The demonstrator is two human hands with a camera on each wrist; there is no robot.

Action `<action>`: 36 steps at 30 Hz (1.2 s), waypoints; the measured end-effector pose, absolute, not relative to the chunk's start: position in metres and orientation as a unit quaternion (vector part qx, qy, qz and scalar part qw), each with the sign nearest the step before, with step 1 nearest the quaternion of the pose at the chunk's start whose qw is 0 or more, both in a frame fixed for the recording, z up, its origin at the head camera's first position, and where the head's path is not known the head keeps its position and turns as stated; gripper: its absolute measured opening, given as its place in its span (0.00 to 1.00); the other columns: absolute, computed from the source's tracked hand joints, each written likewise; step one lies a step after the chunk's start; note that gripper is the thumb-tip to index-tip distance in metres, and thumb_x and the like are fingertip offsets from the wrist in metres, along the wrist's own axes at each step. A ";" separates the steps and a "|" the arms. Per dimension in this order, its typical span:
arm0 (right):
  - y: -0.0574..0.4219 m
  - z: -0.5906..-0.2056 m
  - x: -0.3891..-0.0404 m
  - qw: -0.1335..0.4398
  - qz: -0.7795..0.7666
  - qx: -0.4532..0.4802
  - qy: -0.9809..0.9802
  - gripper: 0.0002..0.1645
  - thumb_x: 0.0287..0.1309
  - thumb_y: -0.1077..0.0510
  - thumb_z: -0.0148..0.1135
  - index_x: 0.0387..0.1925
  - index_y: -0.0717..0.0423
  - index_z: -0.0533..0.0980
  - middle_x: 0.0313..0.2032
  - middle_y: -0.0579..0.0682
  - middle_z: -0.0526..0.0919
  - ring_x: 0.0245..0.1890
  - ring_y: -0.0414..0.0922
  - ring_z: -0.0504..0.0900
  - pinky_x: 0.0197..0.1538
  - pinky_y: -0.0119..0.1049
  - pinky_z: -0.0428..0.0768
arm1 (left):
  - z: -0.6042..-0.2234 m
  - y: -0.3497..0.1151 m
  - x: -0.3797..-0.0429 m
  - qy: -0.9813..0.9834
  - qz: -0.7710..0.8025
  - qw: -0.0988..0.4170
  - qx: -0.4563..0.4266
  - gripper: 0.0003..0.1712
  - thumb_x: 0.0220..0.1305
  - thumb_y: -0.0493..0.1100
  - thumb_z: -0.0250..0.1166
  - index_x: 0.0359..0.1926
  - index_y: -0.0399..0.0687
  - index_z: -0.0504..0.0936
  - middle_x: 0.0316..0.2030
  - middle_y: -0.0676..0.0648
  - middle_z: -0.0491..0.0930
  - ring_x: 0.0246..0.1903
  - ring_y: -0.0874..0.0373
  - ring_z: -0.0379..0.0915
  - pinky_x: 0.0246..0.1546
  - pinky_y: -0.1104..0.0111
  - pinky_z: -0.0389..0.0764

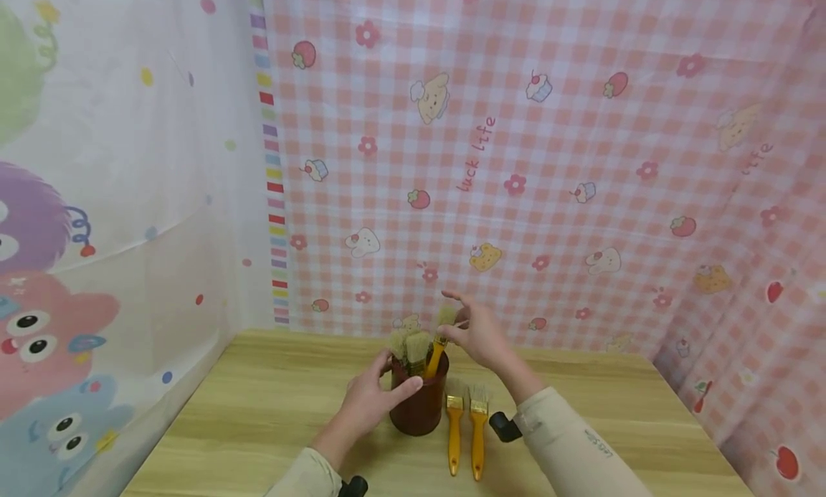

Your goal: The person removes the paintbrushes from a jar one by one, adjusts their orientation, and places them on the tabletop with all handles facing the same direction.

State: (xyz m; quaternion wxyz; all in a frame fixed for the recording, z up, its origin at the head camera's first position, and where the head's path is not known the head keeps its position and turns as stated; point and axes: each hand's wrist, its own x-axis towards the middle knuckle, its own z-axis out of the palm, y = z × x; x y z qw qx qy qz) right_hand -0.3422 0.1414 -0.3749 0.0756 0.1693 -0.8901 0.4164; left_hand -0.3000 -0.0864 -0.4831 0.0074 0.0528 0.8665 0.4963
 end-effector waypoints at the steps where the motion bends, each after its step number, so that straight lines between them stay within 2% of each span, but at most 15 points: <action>1: 0.143 -0.373 -0.343 0.074 0.428 0.166 -0.885 0.41 0.69 0.57 0.74 0.79 0.42 0.69 0.37 0.54 0.86 0.36 0.46 0.88 0.40 0.43 0.88 | -0.483 -0.086 -0.300 0.866 0.497 0.008 0.051 0.57 0.64 0.78 0.67 0.84 0.58 0.61 0.76 0.44 0.73 0.77 0.28 0.61 0.70 0.30 0.69; 8: 0.157 -0.363 -0.343 0.095 0.479 0.163 -0.857 0.41 0.71 0.58 0.71 0.80 0.44 0.66 0.41 0.59 0.87 0.39 0.50 0.90 0.45 0.45 0.91 | -0.483 -0.085 -0.299 0.863 0.503 0.014 0.046 0.60 0.63 0.79 0.67 0.85 0.57 0.59 0.76 0.43 0.73 0.78 0.26 0.58 0.70 0.29 0.68; 11: 0.162 -0.359 -0.343 0.107 0.484 0.152 -0.855 0.41 0.71 0.57 0.72 0.80 0.42 0.67 0.42 0.59 0.89 0.39 0.50 0.91 0.46 0.46 0.91 | -0.483 -0.085 -0.298 0.862 0.504 0.014 0.042 0.60 0.62 0.79 0.68 0.85 0.57 0.59 0.76 0.44 0.73 0.78 0.25 0.56 0.70 0.28 0.66; 19: 0.175 -0.354 -0.345 0.102 0.513 0.121 -0.844 0.40 0.71 0.57 0.72 0.79 0.40 0.67 0.45 0.60 0.87 0.41 0.52 0.92 0.45 0.45 0.91 | -0.483 -0.085 -0.297 0.866 0.498 0.003 0.047 0.59 0.62 0.78 0.68 0.84 0.57 0.60 0.75 0.43 0.75 0.76 0.23 0.58 0.68 0.29 0.68; 26: 0.184 -0.351 -0.346 0.099 0.523 0.103 -0.841 0.41 0.72 0.55 0.71 0.80 0.43 0.66 0.46 0.59 0.89 0.36 0.48 0.92 0.45 0.44 0.91 | -0.483 -0.086 -0.298 0.867 0.496 0.004 0.047 0.58 0.63 0.77 0.68 0.84 0.57 0.61 0.75 0.44 0.75 0.76 0.22 0.57 0.69 0.27 0.66; 28: 0.186 -0.350 -0.346 0.097 0.536 0.100 -0.833 0.41 0.71 0.55 0.72 0.80 0.44 0.66 0.46 0.61 0.89 0.38 0.52 0.93 0.47 0.47 0.91 | -0.483 -0.086 -0.298 0.868 0.494 0.003 0.047 0.58 0.63 0.77 0.68 0.84 0.57 0.61 0.75 0.44 0.75 0.76 0.22 0.57 0.69 0.28 0.66; 32: 0.194 -0.350 -0.346 0.090 0.561 0.095 -0.817 0.40 0.71 0.56 0.72 0.79 0.46 0.66 0.46 0.61 0.89 0.40 0.56 0.93 0.46 0.43 0.91 | -0.483 -0.085 -0.298 0.868 0.494 0.002 0.047 0.57 0.63 0.77 0.68 0.84 0.58 0.62 0.75 0.44 0.75 0.76 0.21 0.57 0.68 0.27 0.66; 36: 0.203 -0.349 -0.345 0.084 0.581 0.083 -0.806 0.40 0.72 0.54 0.71 0.79 0.47 0.66 0.46 0.59 0.90 0.40 0.49 0.93 0.44 0.36 0.90 | -0.483 -0.086 -0.298 0.867 0.495 0.004 0.047 0.58 0.63 0.78 0.68 0.84 0.58 0.61 0.76 0.45 0.74 0.76 0.21 0.56 0.68 0.26 0.65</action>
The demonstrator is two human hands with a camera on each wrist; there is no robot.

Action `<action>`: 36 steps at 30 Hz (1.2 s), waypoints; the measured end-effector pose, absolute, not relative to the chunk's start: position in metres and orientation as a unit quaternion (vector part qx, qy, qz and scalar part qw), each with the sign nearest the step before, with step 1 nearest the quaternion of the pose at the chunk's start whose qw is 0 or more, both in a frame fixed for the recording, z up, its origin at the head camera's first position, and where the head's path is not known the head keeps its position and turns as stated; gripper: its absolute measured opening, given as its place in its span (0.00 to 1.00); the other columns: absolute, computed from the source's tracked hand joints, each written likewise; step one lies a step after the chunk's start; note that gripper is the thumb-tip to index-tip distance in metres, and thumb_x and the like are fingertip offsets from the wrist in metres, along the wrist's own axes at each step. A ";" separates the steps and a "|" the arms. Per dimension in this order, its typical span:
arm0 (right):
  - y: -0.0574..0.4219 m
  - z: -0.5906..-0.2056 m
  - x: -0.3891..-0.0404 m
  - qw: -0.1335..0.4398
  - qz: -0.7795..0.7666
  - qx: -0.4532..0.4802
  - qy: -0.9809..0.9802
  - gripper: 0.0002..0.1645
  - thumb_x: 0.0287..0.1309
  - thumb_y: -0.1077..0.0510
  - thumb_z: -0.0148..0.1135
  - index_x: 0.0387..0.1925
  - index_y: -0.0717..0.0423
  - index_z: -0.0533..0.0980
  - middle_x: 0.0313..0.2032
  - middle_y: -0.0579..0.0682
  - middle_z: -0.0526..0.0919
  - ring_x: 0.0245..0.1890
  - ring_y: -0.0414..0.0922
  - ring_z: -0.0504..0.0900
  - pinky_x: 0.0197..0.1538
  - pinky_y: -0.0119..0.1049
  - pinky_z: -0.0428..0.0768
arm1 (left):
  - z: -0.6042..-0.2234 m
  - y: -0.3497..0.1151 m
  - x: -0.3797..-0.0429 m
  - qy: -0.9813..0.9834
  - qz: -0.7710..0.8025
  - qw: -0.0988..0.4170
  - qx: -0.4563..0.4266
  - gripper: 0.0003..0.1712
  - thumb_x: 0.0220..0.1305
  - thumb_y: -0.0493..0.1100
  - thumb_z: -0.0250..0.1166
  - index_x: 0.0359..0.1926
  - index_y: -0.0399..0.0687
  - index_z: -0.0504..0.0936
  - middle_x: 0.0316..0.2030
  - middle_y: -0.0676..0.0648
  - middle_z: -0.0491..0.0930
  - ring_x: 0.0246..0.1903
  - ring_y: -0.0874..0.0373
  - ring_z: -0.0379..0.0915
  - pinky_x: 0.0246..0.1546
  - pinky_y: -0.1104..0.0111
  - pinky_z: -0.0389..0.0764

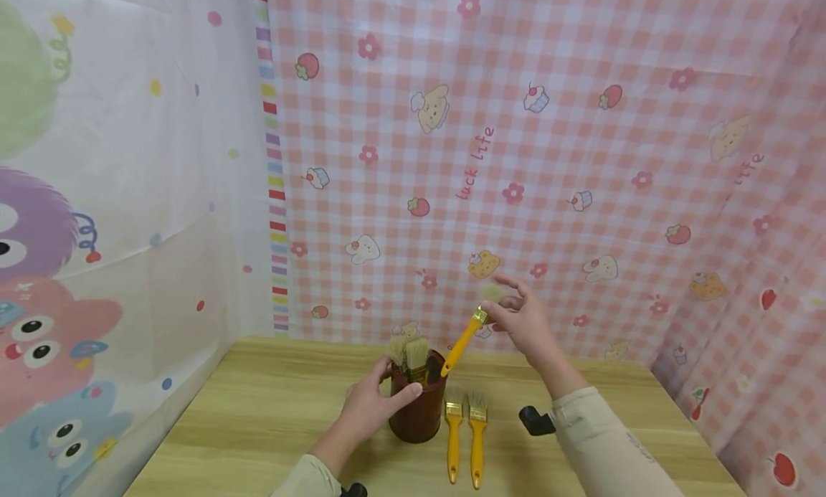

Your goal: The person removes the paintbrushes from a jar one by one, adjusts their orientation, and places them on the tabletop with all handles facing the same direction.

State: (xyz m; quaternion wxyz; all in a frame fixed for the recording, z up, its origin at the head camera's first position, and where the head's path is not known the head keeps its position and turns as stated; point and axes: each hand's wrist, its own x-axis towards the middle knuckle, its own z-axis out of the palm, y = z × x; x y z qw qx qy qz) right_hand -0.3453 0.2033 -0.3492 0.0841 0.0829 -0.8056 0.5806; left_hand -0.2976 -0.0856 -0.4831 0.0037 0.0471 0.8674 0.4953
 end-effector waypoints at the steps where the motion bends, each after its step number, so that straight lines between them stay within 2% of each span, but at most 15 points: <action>1: 0.206 -0.349 -0.345 0.083 0.582 0.079 -0.805 0.40 0.73 0.53 0.70 0.80 0.46 0.65 0.46 0.58 0.90 0.39 0.47 0.93 0.44 0.36 0.90 | -0.483 -0.086 -0.298 0.867 0.496 0.004 0.047 0.58 0.63 0.78 0.68 0.84 0.58 0.60 0.76 0.45 0.74 0.76 0.21 0.55 0.68 0.26 0.65; 5: 0.218 -0.349 -0.343 0.076 0.589 0.067 -0.802 0.42 0.73 0.51 0.69 0.81 0.48 0.63 0.47 0.55 0.90 0.39 0.41 0.92 0.46 0.35 0.90 | -0.483 -0.085 -0.298 0.867 0.496 0.008 0.046 0.58 0.63 0.78 0.67 0.84 0.58 0.61 0.76 0.45 0.74 0.76 0.21 0.56 0.68 0.26 0.65; 12: 0.243 -0.353 -0.344 0.066 0.606 0.054 -0.791 0.42 0.73 0.52 0.70 0.81 0.50 0.63 0.39 0.44 0.89 0.37 0.39 0.92 0.44 0.33 0.89 | -0.483 -0.086 -0.298 0.866 0.498 0.006 0.045 0.57 0.63 0.77 0.68 0.84 0.59 0.61 0.76 0.45 0.74 0.76 0.20 0.54 0.68 0.25 0.63; 17: 0.261 -0.357 -0.342 0.059 0.608 0.036 -0.791 0.43 0.74 0.51 0.69 0.82 0.51 0.61 0.39 0.39 0.89 0.38 0.37 0.91 0.45 0.32 0.89 | -0.482 -0.085 -0.297 0.865 0.500 0.007 0.046 0.57 0.64 0.77 0.68 0.84 0.59 0.60 0.76 0.45 0.74 0.76 0.19 0.53 0.68 0.24 0.63; 27: 0.293 -0.374 -0.342 0.036 0.578 0.015 -0.815 0.45 0.76 0.50 0.67 0.84 0.53 0.58 0.39 0.41 0.88 0.40 0.39 0.89 0.46 0.33 0.88 | -0.484 -0.086 -0.297 0.863 0.502 0.005 0.047 0.57 0.63 0.77 0.68 0.84 0.58 0.61 0.76 0.44 0.74 0.77 0.19 0.52 0.69 0.24 0.61; 36: 0.319 -0.398 -0.341 0.017 0.550 0.005 -0.835 0.44 0.76 0.55 0.67 0.82 0.61 0.58 0.41 0.48 0.90 0.37 0.41 0.89 0.42 0.35 0.88 | -0.483 -0.086 -0.298 0.866 0.497 0.003 0.049 0.53 0.63 0.78 0.68 0.81 0.61 0.66 0.75 0.45 0.75 0.75 0.20 0.56 0.67 0.25 0.64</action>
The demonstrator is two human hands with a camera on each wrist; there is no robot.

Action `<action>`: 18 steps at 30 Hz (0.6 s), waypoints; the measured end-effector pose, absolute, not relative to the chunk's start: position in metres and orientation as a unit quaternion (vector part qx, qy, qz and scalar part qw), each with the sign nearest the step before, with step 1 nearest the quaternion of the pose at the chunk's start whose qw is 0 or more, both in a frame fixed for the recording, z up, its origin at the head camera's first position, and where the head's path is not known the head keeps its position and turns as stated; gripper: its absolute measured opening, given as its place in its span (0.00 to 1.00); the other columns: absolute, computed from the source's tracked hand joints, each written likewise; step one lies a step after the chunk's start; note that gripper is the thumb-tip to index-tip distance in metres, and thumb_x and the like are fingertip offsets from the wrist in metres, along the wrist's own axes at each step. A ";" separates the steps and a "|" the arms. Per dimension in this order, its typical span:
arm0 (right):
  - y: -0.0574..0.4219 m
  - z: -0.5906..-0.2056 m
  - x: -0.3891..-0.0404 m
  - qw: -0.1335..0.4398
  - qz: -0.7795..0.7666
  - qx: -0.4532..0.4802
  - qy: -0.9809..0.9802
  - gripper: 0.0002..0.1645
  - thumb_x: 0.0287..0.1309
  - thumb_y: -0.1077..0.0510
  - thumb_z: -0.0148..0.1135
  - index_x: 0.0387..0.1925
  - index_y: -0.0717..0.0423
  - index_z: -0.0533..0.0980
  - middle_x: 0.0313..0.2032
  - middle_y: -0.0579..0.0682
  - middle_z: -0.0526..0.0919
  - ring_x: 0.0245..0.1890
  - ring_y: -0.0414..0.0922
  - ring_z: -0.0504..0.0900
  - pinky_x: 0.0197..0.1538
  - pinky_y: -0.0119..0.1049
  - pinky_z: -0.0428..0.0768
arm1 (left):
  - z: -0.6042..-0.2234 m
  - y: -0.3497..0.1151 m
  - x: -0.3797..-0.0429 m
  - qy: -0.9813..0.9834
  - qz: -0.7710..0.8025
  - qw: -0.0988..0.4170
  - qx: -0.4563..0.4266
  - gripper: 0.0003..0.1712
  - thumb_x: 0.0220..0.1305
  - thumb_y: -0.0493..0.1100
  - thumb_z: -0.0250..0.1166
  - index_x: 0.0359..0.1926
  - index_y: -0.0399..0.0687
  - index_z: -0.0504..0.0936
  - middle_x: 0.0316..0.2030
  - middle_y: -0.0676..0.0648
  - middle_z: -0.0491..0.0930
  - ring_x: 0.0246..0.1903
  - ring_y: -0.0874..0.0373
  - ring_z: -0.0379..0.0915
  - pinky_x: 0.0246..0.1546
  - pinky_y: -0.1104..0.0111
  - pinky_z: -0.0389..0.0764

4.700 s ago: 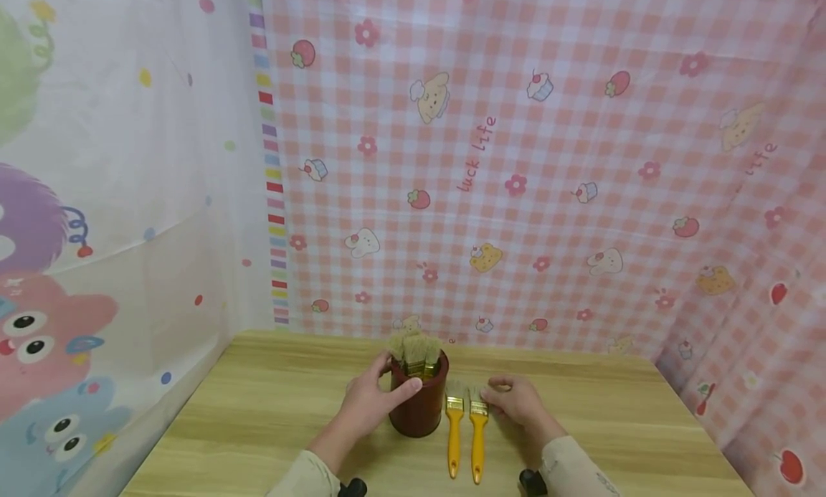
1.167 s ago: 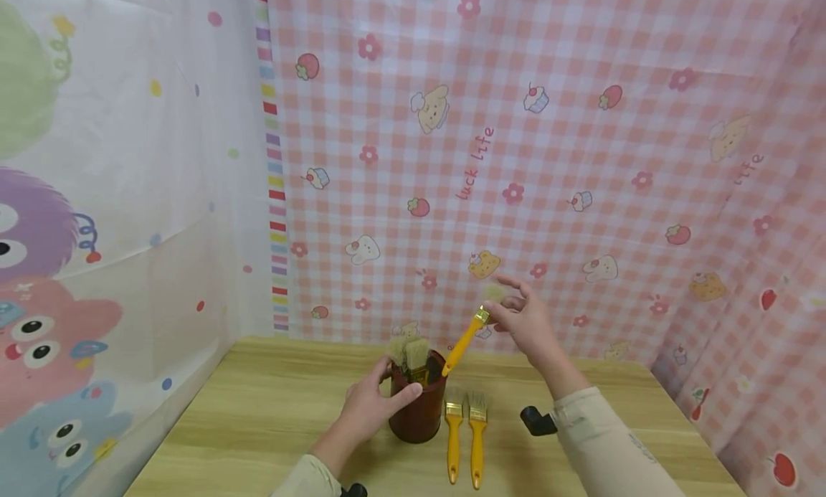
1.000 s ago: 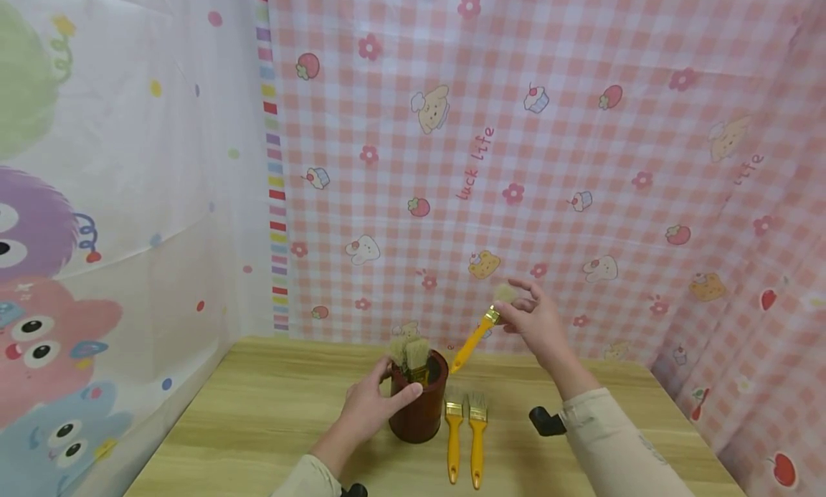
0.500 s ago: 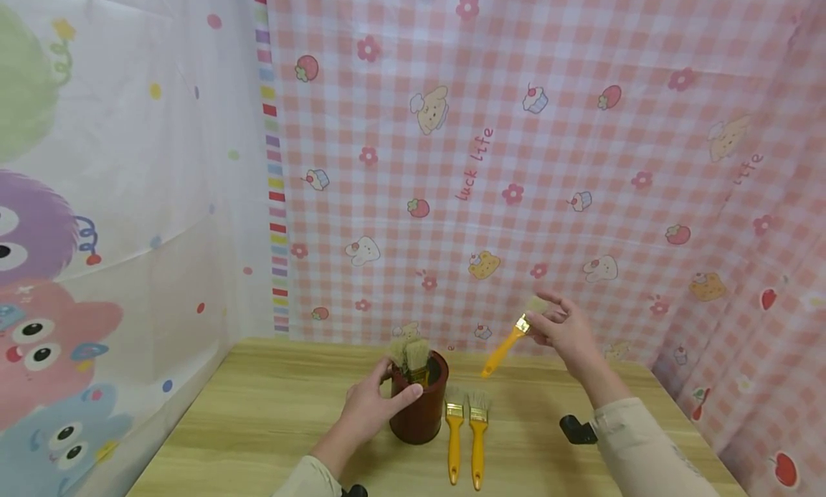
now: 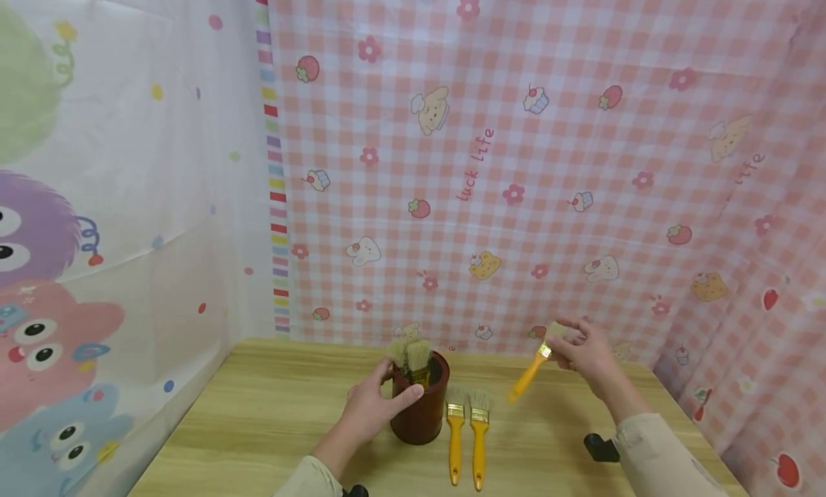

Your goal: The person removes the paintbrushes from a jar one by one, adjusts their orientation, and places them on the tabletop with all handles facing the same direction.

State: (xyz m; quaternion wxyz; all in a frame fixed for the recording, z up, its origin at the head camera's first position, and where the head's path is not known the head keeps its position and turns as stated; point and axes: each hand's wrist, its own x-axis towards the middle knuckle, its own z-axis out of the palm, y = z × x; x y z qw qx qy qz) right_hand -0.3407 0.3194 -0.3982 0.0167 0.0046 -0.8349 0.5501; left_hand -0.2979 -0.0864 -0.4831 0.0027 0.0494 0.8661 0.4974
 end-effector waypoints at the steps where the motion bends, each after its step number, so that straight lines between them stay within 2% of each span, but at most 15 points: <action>1: 0.322 -0.401 -0.340 0.013 0.550 0.005 -0.835 0.43 0.76 0.55 0.66 0.82 0.62 0.58 0.42 0.49 0.91 0.37 0.41 0.89 0.42 0.36 0.88 | -0.483 -0.086 -0.298 0.866 0.497 0.003 0.050 0.52 0.63 0.78 0.68 0.80 0.62 0.66 0.75 0.45 0.75 0.75 0.20 0.57 0.66 0.25 0.65; 6: 0.332 -0.417 -0.337 -0.006 0.546 0.003 -0.838 0.43 0.75 0.56 0.67 0.81 0.64 0.58 0.47 0.53 0.91 0.41 0.44 0.91 0.43 0.36 0.89 | -0.483 -0.086 -0.298 0.866 0.497 0.005 0.050 0.52 0.63 0.78 0.68 0.80 0.63 0.66 0.75 0.44 0.75 0.75 0.20 0.57 0.66 0.25 0.66; 12: 0.333 -0.433 -0.337 -0.022 0.542 -0.002 -0.840 0.42 0.75 0.57 0.67 0.81 0.65 0.60 0.43 0.52 0.92 0.38 0.44 0.89 0.42 0.39 0.88 | -0.483 -0.086 -0.297 0.865 0.499 0.004 0.050 0.54 0.63 0.78 0.68 0.82 0.62 0.64 0.75 0.45 0.75 0.75 0.20 0.56 0.66 0.24 0.64; 18: 0.329 -0.443 -0.332 -0.036 0.536 0.004 -0.843 0.43 0.75 0.55 0.67 0.81 0.66 0.59 0.47 0.56 0.92 0.42 0.47 0.91 0.46 0.42 0.89 | -0.482 -0.086 -0.296 0.865 0.500 0.005 0.047 0.56 0.63 0.77 0.68 0.83 0.60 0.62 0.75 0.45 0.74 0.76 0.20 0.55 0.68 0.24 0.63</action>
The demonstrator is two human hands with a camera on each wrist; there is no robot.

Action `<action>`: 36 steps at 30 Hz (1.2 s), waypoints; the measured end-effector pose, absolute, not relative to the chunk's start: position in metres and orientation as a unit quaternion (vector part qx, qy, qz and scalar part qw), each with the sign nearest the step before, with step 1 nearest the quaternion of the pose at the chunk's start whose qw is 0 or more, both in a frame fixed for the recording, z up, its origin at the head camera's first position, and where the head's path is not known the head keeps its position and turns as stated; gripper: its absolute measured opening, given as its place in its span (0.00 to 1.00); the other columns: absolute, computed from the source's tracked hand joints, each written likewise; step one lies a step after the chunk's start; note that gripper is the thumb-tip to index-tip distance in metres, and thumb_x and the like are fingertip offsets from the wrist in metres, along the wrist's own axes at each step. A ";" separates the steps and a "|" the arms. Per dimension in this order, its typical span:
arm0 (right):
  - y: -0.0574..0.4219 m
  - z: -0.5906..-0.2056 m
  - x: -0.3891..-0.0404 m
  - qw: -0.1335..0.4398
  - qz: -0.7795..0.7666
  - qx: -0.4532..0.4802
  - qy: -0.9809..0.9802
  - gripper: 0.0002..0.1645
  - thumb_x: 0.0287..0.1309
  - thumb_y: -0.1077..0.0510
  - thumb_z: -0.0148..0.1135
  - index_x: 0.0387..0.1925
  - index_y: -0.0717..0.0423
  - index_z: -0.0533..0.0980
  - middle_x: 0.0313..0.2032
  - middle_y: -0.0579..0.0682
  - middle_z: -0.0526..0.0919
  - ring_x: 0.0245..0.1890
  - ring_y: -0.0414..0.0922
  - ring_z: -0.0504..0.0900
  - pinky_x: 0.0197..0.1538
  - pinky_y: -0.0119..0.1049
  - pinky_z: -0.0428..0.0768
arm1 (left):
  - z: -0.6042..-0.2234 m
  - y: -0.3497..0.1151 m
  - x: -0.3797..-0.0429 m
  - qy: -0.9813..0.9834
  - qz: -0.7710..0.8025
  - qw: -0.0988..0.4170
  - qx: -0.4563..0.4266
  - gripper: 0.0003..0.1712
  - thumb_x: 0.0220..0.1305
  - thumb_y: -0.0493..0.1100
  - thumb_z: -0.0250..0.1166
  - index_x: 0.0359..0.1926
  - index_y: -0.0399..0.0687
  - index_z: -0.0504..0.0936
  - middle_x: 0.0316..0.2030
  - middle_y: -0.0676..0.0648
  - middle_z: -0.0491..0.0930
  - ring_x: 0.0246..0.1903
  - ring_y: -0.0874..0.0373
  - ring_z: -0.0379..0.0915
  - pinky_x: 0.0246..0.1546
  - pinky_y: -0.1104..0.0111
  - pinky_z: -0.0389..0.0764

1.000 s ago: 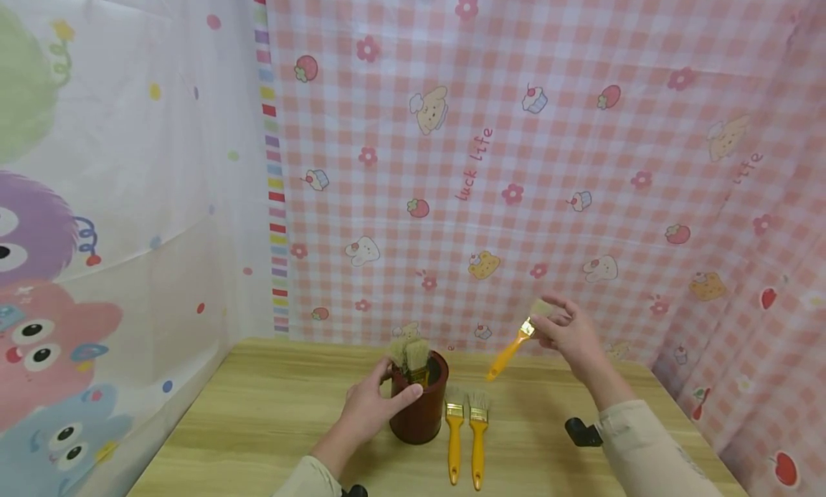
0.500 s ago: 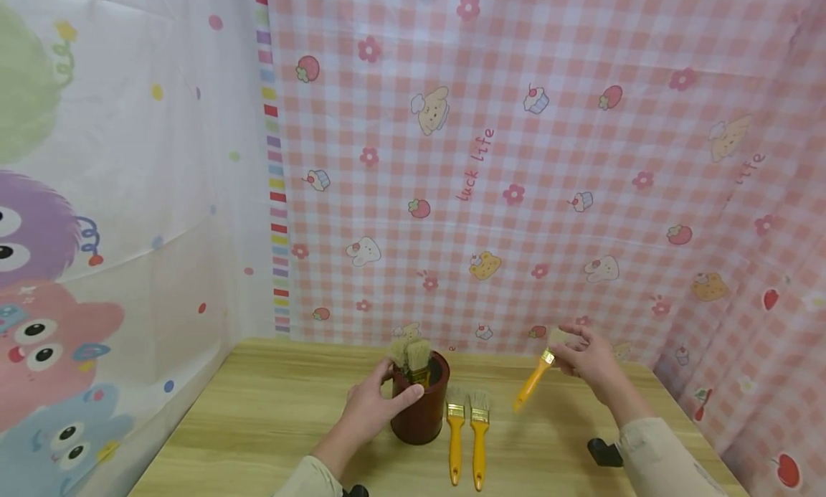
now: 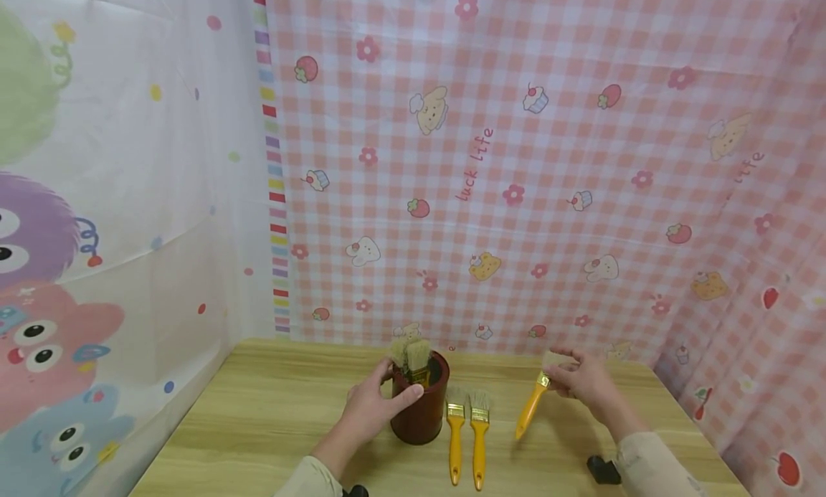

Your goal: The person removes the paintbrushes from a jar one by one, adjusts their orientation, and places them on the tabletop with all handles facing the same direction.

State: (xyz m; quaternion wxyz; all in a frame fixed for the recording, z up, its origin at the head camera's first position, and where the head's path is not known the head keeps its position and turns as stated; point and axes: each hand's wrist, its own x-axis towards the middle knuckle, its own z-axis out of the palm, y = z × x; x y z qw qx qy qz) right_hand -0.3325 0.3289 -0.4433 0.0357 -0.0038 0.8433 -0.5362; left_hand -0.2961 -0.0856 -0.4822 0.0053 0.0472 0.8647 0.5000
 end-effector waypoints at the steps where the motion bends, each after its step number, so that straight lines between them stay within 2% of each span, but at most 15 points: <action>1: 0.328 -0.445 -0.332 0.039 -0.537 -0.004 0.843 0.43 0.75 0.55 0.67 0.81 0.66 0.59 0.48 0.56 0.92 0.42 0.47 0.91 0.47 0.43 0.89 | -0.482 -0.086 -0.296 0.865 0.500 0.005 0.047 0.56 0.63 0.77 0.68 0.84 0.60 0.62 0.76 0.45 0.74 0.76 0.20 0.54 0.68 0.24 0.63; 14: 0.312 -0.459 -0.331 0.060 -0.534 -0.026 0.843 0.41 0.74 0.56 0.68 0.79 0.66 0.62 0.39 0.53 0.89 0.39 0.48 0.88 0.49 0.49 0.89 | -0.483 -0.086 -0.297 0.864 0.501 0.011 0.044 0.58 0.63 0.78 0.68 0.85 0.60 0.60 0.76 0.46 0.74 0.77 0.20 0.54 0.68 0.24 0.63; 21: 0.303 -0.463 -0.332 0.077 -0.536 -0.030 0.840 0.41 0.74 0.55 0.68 0.79 0.66 0.62 0.41 0.53 0.90 0.39 0.49 0.89 0.49 0.49 0.89 | -0.481 -0.085 -0.297 0.864 0.502 0.011 0.043 0.58 0.63 0.78 0.68 0.84 0.59 0.60 0.76 0.45 0.74 0.76 0.20 0.55 0.66 0.25 0.66; 36: 0.295 -0.469 -0.330 0.101 -0.546 -0.042 0.831 0.40 0.72 0.57 0.69 0.77 0.66 0.64 0.38 0.52 0.89 0.36 0.50 0.89 0.43 0.47 0.88 | -0.481 -0.085 -0.297 0.864 0.501 0.010 0.044 0.57 0.63 0.78 0.68 0.84 0.59 0.61 0.76 0.45 0.74 0.76 0.20 0.54 0.67 0.25 0.64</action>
